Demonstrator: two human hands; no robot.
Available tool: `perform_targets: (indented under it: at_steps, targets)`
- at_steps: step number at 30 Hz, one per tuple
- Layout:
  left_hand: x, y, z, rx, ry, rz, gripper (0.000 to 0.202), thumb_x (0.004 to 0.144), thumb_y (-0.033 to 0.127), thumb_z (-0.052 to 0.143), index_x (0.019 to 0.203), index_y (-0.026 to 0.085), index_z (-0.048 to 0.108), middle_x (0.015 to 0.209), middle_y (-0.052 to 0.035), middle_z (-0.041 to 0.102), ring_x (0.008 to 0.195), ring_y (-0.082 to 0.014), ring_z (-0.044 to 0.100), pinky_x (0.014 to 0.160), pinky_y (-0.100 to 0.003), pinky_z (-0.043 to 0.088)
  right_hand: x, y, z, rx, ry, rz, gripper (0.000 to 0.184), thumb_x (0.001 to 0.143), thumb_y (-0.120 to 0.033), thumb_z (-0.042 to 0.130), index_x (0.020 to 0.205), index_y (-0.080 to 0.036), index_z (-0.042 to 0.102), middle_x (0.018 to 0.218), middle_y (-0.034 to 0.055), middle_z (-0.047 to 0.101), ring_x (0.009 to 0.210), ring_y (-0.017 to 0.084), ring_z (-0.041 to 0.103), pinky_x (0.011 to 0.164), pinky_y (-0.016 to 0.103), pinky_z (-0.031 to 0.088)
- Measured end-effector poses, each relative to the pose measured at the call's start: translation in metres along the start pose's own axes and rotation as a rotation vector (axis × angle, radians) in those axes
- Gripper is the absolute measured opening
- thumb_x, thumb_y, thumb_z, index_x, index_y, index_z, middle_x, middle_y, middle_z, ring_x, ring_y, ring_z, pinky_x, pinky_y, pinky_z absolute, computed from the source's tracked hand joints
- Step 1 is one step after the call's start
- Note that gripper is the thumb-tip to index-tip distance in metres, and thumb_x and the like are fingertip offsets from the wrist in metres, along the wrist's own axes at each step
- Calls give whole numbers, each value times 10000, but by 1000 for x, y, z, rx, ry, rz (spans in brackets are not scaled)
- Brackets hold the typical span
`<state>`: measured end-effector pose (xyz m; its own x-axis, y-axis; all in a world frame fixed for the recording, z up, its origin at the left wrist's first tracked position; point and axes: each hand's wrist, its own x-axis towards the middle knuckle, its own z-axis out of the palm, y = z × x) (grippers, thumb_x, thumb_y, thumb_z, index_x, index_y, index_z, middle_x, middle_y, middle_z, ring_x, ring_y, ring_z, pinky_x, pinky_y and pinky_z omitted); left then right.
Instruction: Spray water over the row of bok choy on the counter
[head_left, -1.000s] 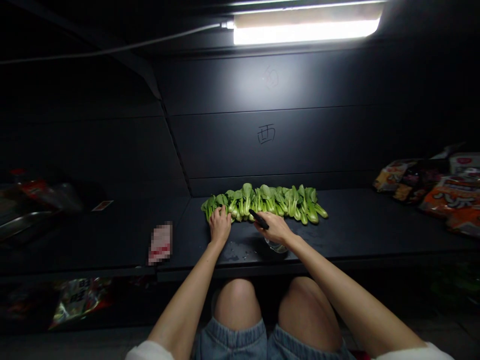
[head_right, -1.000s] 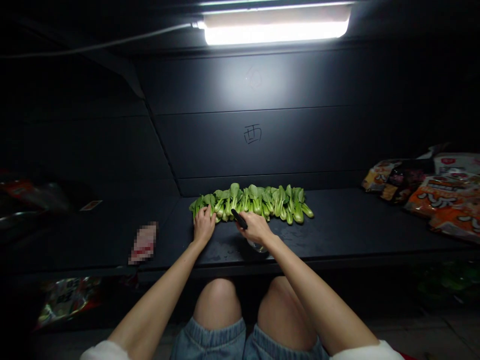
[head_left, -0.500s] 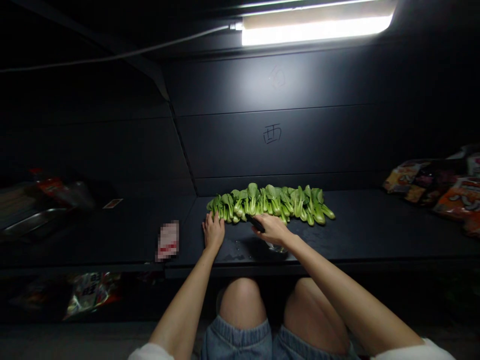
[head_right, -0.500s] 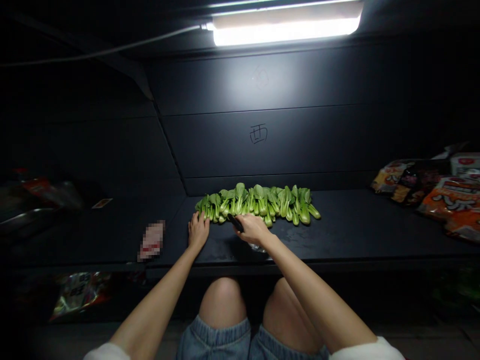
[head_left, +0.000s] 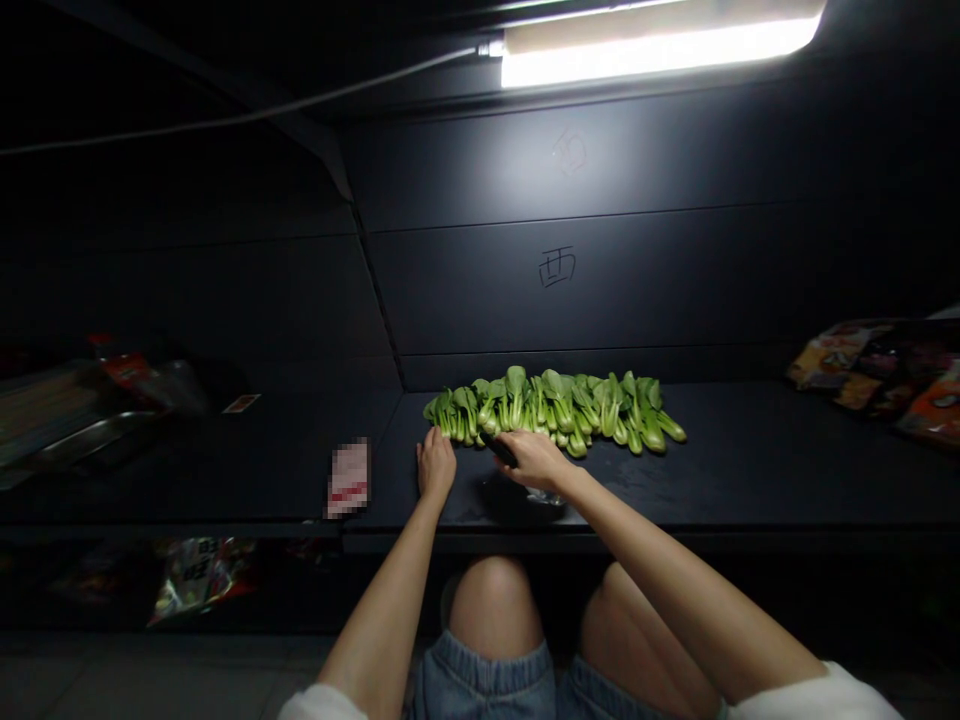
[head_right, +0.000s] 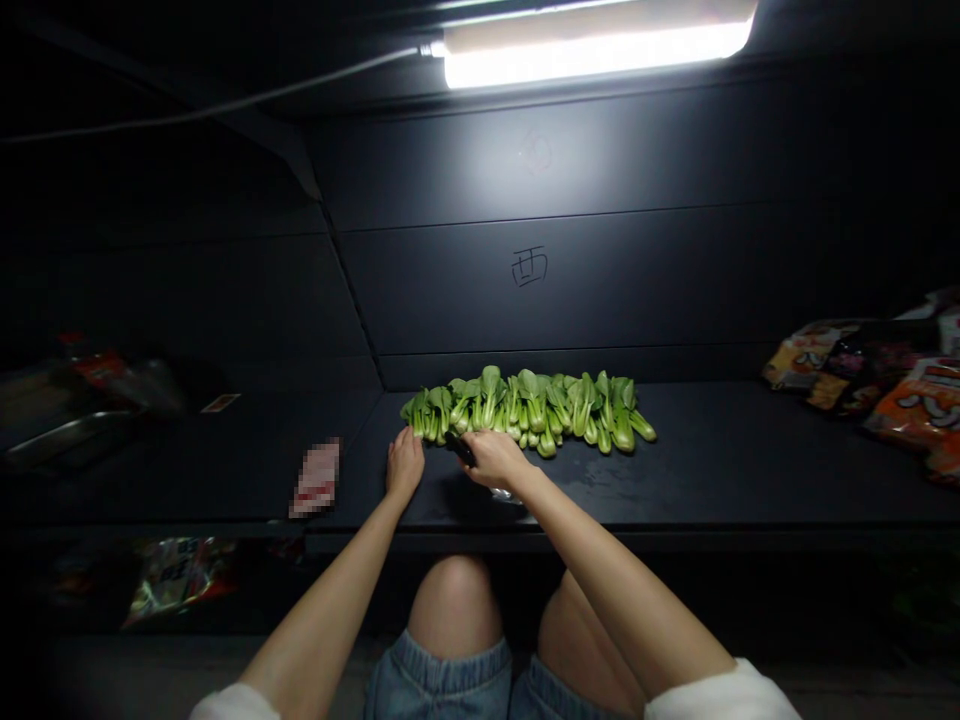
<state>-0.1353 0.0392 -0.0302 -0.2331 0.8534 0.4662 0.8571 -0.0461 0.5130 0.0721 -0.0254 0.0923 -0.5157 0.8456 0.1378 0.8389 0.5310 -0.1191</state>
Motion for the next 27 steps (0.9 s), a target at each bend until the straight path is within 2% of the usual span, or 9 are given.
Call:
perform_targets:
  at_steps: [8, 14, 18, 27]
  targets:
    - [1, -3, 5, -11, 8, 17, 429, 950, 183, 309, 1307, 144, 544, 1345, -183, 587, 1264, -259, 551, 1103, -461, 377, 12, -8, 4, -50, -14, -27, 331, 892, -367, 499, 1106, -158, 641, 1040, 139, 700, 977, 255, 655, 774, 290, 445]
    - [1, -3, 5, 7, -17, 33, 438, 950, 179, 297, 1313, 103, 530, 1369, -194, 564, 1289, -265, 528, 1109, -454, 379, 20, -15, 8, -73, -15, -63, 304, 870, -334, 527, 1082, -152, 648, 1022, 144, 713, 950, 263, 672, 758, 292, 453]
    - [0, -4, 6, 4, 2, 41, 440, 944, 173, 305, 1325, 140, 523, 1367, -166, 574, 1277, -250, 539, 1115, -452, 375, 24, -18, 8, -58, 0, -81, 311, 899, -348, 501, 1102, -156, 637, 1046, 136, 710, 990, 259, 662, 785, 289, 453]
    - [0, -5, 5, -1, 2, 52, 440, 948, 187, 300, 1322, 150, 528, 1361, -155, 582, 1280, -243, 538, 1115, -434, 378, 20, -16, 8, -57, -24, -17, 319, 889, -328, 511, 1118, -147, 640, 1044, 151, 706, 997, 262, 657, 798, 286, 447]
